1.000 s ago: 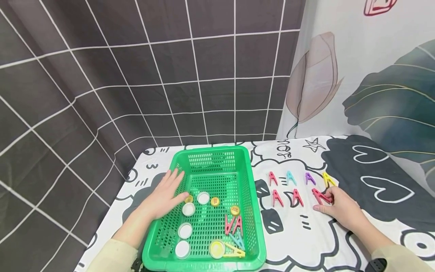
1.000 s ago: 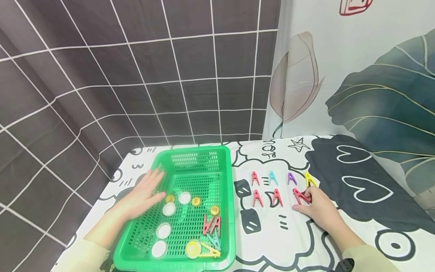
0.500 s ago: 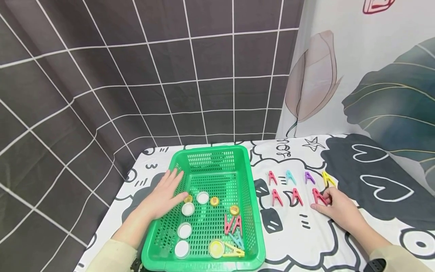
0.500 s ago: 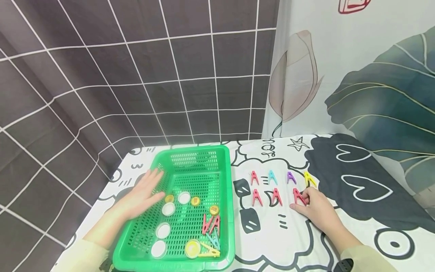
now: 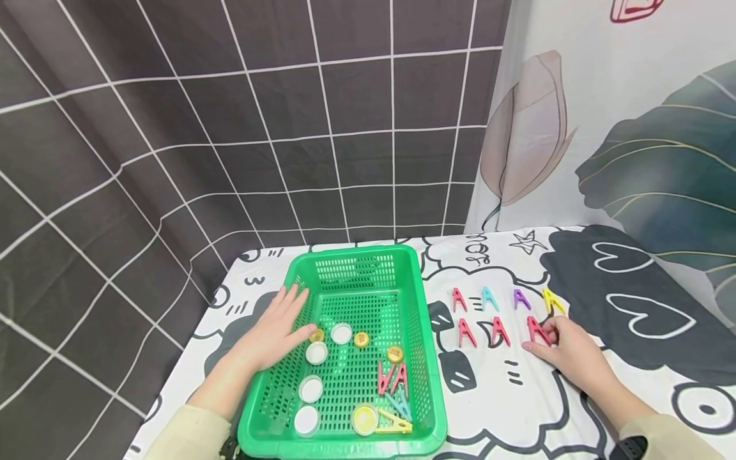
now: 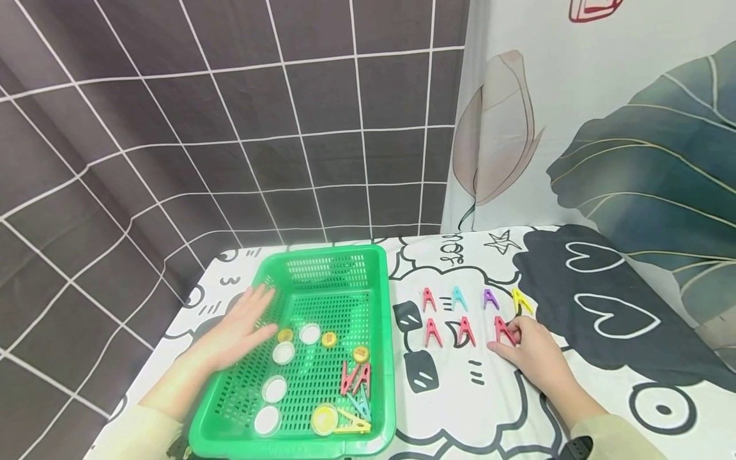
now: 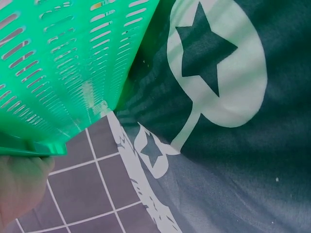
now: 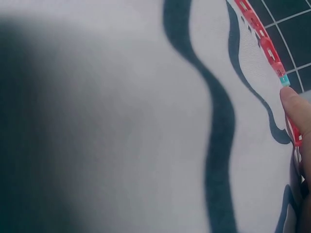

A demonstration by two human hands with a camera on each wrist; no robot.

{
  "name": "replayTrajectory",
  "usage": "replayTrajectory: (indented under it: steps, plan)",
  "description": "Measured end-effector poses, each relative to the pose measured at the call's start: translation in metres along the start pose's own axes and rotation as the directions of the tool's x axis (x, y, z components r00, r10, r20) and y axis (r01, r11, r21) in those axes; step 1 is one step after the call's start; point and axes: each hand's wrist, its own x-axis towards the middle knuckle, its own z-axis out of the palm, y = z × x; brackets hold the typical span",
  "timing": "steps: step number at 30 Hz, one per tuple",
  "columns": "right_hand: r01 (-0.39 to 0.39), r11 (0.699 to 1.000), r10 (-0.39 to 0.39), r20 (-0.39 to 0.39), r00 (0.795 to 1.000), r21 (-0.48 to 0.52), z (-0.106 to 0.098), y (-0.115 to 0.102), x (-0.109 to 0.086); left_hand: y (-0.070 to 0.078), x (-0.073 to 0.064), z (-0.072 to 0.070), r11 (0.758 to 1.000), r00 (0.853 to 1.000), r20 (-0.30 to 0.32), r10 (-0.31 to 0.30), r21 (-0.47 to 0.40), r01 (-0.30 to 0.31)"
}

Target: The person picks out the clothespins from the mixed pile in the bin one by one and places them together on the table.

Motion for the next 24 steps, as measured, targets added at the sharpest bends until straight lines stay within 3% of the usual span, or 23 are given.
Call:
replayTrajectory:
  steps: [7, 12, 20, 24]
  plan:
    - [-0.008, 1.000, 0.008, 0.003, 1.000, 0.005, -0.001, -0.002, 0.000, 0.002, -0.001, -0.002, 1.000, 1.000, 0.000, 0.000, -0.005, 0.000]
    - [-0.001, 1.000, 0.002, -0.036, 0.999, 0.024, -0.010, -0.012, 0.007, -0.001, 0.000, -0.001, 1.000, 1.000, -0.001, -0.002, 0.004, 0.002]
    - [0.061, 0.994, -0.054, -0.079, 0.995, 0.090, -0.035, -0.046, 0.030, 0.001, -0.001, -0.003, 1.000, 1.000, 0.005, 0.002, -0.008, -0.002]
    - [0.126, 0.980, -0.120, -0.048, 0.992, 0.151, -0.044, -0.073, 0.041, 0.001, -0.001, -0.001, 1.000, 1.000, 0.006, 0.003, -0.003, -0.003]
